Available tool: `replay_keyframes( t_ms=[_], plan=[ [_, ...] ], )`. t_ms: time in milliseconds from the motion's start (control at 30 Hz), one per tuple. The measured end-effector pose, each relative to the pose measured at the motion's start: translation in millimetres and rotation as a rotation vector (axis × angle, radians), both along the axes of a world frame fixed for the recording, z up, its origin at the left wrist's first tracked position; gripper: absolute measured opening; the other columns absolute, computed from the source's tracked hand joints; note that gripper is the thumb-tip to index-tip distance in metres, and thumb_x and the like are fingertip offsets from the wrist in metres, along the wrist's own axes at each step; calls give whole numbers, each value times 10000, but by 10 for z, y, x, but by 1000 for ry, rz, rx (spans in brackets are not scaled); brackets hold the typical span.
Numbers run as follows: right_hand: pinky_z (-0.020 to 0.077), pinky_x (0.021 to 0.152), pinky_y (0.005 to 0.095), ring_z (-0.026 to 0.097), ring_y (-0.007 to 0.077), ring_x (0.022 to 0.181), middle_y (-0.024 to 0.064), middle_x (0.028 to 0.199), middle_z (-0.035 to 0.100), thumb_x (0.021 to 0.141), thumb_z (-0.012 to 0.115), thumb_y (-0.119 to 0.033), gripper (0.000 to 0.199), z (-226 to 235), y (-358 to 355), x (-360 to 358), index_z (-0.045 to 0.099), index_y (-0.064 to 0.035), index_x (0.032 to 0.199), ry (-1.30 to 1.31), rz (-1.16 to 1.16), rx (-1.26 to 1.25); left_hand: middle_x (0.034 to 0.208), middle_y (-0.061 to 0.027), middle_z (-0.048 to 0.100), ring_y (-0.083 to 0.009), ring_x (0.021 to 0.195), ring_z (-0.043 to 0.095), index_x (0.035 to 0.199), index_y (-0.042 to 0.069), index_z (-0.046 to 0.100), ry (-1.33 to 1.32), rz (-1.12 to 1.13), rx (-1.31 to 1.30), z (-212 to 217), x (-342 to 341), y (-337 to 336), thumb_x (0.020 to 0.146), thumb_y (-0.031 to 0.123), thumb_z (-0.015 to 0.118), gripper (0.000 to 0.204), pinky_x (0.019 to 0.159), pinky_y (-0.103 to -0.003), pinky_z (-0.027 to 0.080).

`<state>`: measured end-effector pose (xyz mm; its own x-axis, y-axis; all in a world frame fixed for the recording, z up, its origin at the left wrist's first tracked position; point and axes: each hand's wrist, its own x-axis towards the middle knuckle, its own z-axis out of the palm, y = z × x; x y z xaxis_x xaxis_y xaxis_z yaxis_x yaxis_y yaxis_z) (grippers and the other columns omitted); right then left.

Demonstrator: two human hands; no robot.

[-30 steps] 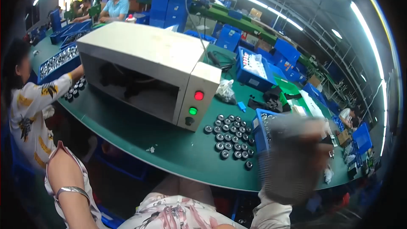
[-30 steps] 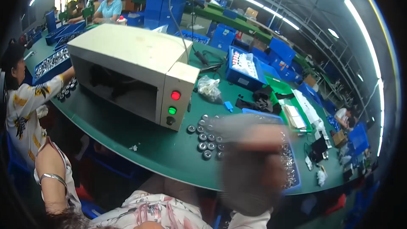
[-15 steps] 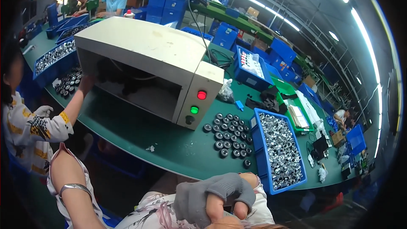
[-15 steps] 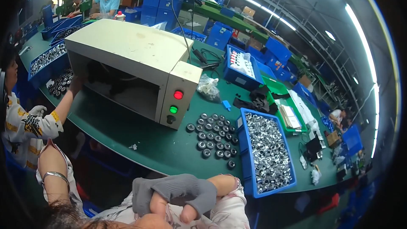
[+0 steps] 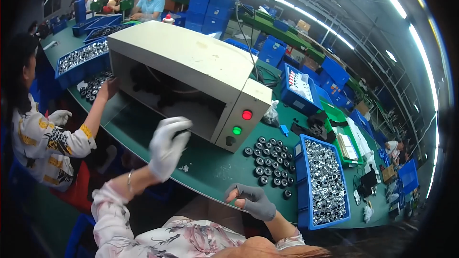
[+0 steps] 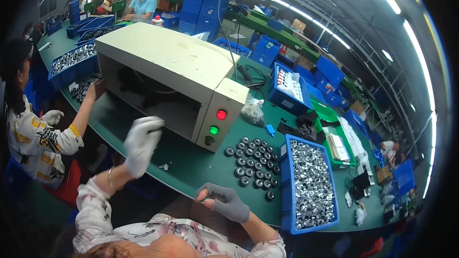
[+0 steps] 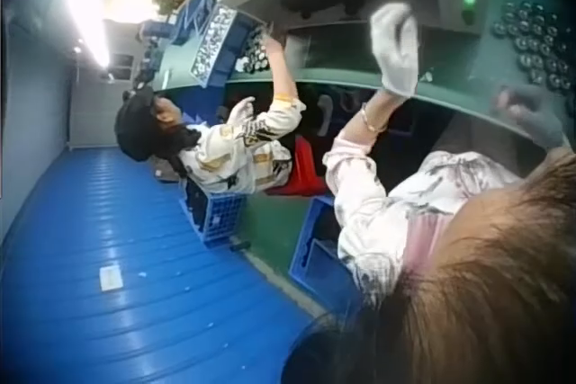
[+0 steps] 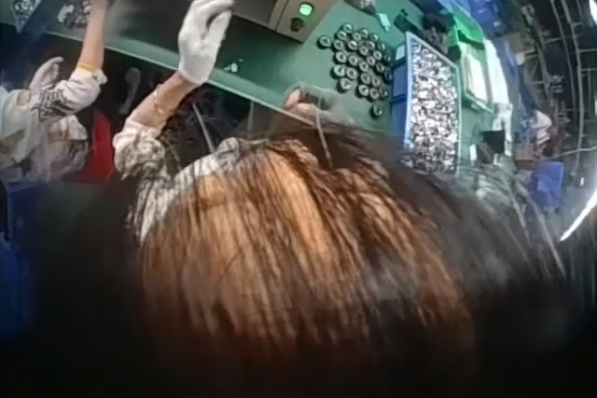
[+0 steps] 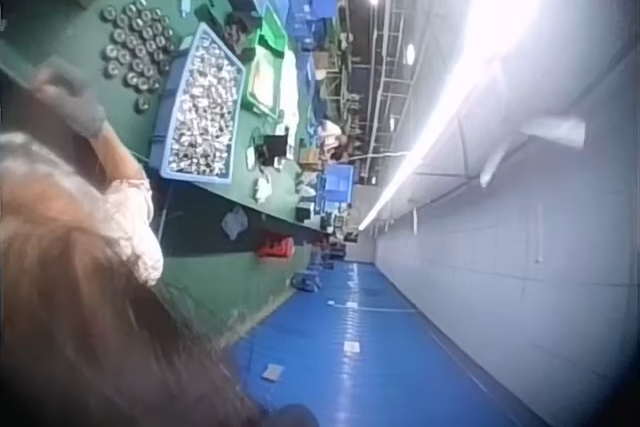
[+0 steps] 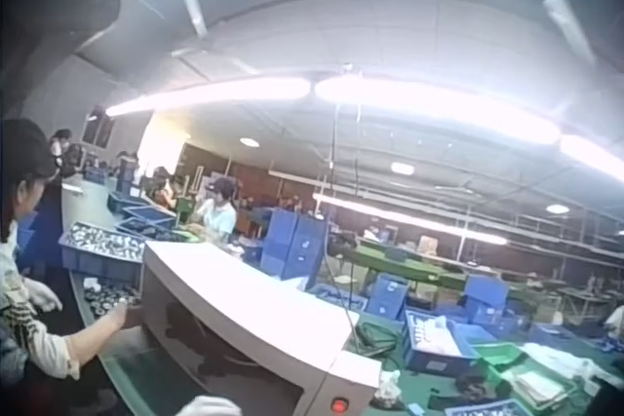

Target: Assembling mechanical components by inserting metal rings into plastic housings at a factory workbench.

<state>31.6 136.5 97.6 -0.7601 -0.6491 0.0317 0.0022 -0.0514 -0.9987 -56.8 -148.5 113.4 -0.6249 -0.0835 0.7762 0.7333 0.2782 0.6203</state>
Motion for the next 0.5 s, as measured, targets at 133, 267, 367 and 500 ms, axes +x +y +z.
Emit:
replay_keyframes(
  t_ms=[133, 267, 367, 500],
  plan=[
    [439, 937, 267, 558, 102, 1057, 28, 1105, 616, 961, 625, -185, 203, -217, -26, 87, 650, -27, 1086, -34, -82, 146, 1118, -219, 657, -407, 1018, 625, 1108, 62, 691, -2, 63, -570, -649, -1278, 308, 843, 48, 666, 267, 827, -440, 534],
    [427, 922, 278, 562, 125, 1022, 50, 1094, 622, 955, 625, -160, 184, -363, -209, 120, 651, -11, 1061, -33, -118, 99, 1142, -205, 646, -387, 1043, 627, 1143, 93, 683, 80, 181, -808, -1175, -2247, 543, 839, 98, 604, 313, 878, -485, 531],
    [438, 927, 277, 568, 114, 1038, 43, 1100, 632, 973, 596, -128, 157, -473, -224, 172, 647, -19, 1074, 13, -85, 120, 1120, -209, 650, -390, 998, 644, 1118, 100, 690, -202, 246, -942, -1399, -2601, 743, 822, 75, 587, 314, 864, -498, 531],
    [436, 937, 284, 567, 114, 1044, 42, 1105, 633, 970, 596, -122, 152, -527, -237, 220, 648, -20, 1070, -41, -68, 86, 1105, -215, 654, -389, 955, 658, 1090, 86, 691, 12, 258, -870, -1665, -2862, 522, 834, 92, 578, 280, 845, -498, 537]
  ],
)
